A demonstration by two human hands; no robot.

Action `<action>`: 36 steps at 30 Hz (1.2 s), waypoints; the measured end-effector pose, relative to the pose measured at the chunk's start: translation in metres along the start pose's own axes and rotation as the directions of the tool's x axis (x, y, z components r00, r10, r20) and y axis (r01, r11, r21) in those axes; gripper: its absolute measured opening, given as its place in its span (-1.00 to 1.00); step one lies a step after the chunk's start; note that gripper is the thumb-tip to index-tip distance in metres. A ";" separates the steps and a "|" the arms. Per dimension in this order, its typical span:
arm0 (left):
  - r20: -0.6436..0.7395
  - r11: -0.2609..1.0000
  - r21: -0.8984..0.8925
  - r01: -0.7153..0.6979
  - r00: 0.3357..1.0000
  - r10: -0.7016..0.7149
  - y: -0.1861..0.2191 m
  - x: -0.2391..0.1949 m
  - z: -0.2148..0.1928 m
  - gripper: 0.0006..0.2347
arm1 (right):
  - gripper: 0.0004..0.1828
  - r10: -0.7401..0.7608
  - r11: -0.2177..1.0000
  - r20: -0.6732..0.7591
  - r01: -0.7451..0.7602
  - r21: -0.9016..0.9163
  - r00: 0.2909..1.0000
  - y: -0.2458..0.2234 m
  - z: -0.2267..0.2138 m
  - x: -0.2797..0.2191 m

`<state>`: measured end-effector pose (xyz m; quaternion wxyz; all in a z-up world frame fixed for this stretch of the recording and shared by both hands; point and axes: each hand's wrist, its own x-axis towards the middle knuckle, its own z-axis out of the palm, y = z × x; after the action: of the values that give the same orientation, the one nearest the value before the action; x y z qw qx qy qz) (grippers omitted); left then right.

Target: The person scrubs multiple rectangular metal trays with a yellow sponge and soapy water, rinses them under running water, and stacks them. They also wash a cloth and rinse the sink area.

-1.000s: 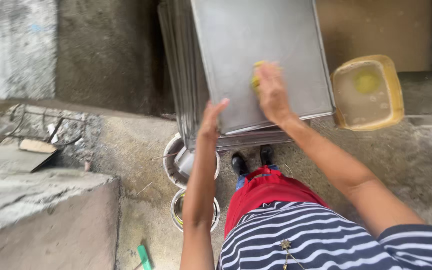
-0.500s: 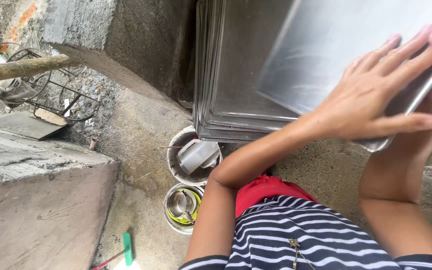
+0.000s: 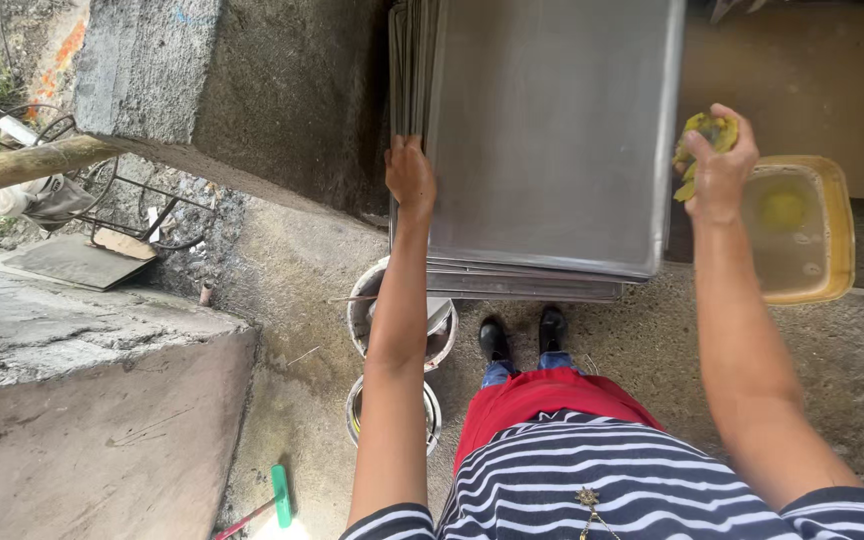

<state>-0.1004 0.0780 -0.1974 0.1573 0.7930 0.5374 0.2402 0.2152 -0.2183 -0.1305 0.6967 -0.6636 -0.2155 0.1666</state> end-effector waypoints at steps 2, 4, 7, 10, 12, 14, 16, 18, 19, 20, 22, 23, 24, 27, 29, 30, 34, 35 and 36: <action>-0.045 1.000 -0.016 -0.003 0.999 0.002 -0.003 0.006 0.010 -0.80 | -0.53 0.216 0.967 -0.005 -0.215 -0.138 0.976 -0.010 0.004 0.014; -0.050 1.000 0.018 -0.021 0.999 0.022 -0.010 0.012 0.015 -0.81 | -0.53 0.306 0.898 -0.015 -0.294 -0.326 0.952 -0.012 0.004 0.030; 0.037 1.000 0.003 -0.017 0.999 0.017 -0.011 0.011 0.021 -0.81 | -0.41 0.459 0.710 -0.034 -0.389 -0.587 0.888 -0.003 -0.003 0.054; 0.151 0.999 -0.046 0.012 0.989 -0.005 -0.001 -0.002 0.023 -0.80 | -0.41 0.571 0.697 0.058 -0.446 -0.562 0.819 0.004 -0.029 0.069; 0.206 0.994 -0.097 0.042 0.978 -0.021 0.005 -0.003 0.023 -0.80 | -0.42 0.612 0.707 0.124 -0.470 -0.528 0.781 0.011 -0.039 0.072; 0.338 0.990 -0.120 0.078 0.941 -0.033 0.009 -0.001 0.025 -0.81 | -0.38 0.625 0.687 0.138 -0.457 -0.565 0.768 0.005 -0.052 0.084; 0.523 0.989 -0.106 0.107 0.852 -0.036 0.000 0.015 0.023 -0.81 | -0.41 0.617 0.680 0.149 -0.429 -0.594 0.773 0.006 -0.057 0.095; 0.614 0.791 -0.513 0.335 0.787 0.064 -0.009 0.011 0.026 -0.85 | -0.43 0.624 0.718 0.208 -0.448 -0.533 0.753 0.015 -0.066 0.100; 0.636 0.614 -0.654 0.442 0.760 0.132 -0.011 0.010 0.025 -0.86 | -0.43 0.621 0.757 0.265 -0.476 -0.448 0.738 0.022 -0.069 0.103; 0.610 0.492 -0.728 0.478 0.778 0.146 -0.010 0.008 0.021 -0.83 | -0.44 0.611 0.785 0.322 -0.504 -0.360 0.723 0.029 -0.072 0.107; 0.562 0.222 -0.822 0.525 0.810 0.166 0.000 0.000 -0.001 -0.72 | -0.46 0.599 0.799 0.362 -0.503 -0.330 0.714 0.041 -0.079 0.114; 0.557 0.261 -0.816 0.515 0.822 0.120 0.002 0.002 -0.020 -0.77 | -0.47 0.600 0.800 0.380 -0.510 -0.317 0.705 0.049 -0.083 0.112; 0.549 0.300 -0.808 0.506 0.833 0.074 0.003 0.006 -0.044 -0.82 | -0.48 0.602 0.797 0.423 -0.543 -0.264 0.677 0.055 -0.087 0.111; 0.477 0.376 -0.829 0.414 0.875 0.087 0.007 0.021 -0.126 -0.86 | -0.50 0.588 0.782 0.507 -0.603 -0.158 0.630 0.066 -0.090 0.110; 0.450 0.527 -0.777 0.344 0.889 0.083 0.015 0.034 -0.174 -0.87 | -0.49 0.593 0.783 0.494 -0.600 -0.167 0.636 0.068 -0.083 0.108; 0.435 0.578 -0.751 0.319 0.898 0.071 0.019 0.039 -0.196 -0.85 | -0.49 0.580 0.795 0.495 -0.582 -0.172 0.647 0.067 -0.080 0.108; 0.321 0.763 -0.624 0.171 0.946 0.050 0.023 0.057 -0.288 -0.87 | -0.46 0.573 0.811 0.478 -0.545 -0.213 0.666 0.065 -0.074 0.106; 0.280 0.782 -0.614 0.105 0.956 0.092 0.024 0.061 -0.306 -0.85 | -0.45 0.586 0.804 0.466 -0.548 -0.231 0.663 0.066 -0.075 0.104; 0.240 0.798 -0.602 0.037 0.961 0.136 0.026 0.062 -0.319 -0.83 | -0.43 0.617 0.787 0.419 -0.515 -0.340 0.667 0.067 -0.073 0.101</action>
<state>-0.2365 0.1233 0.0949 0.4660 0.7411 0.3857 0.2913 0.3432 -0.2242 -0.1913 0.4596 -0.6929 -0.1887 0.5226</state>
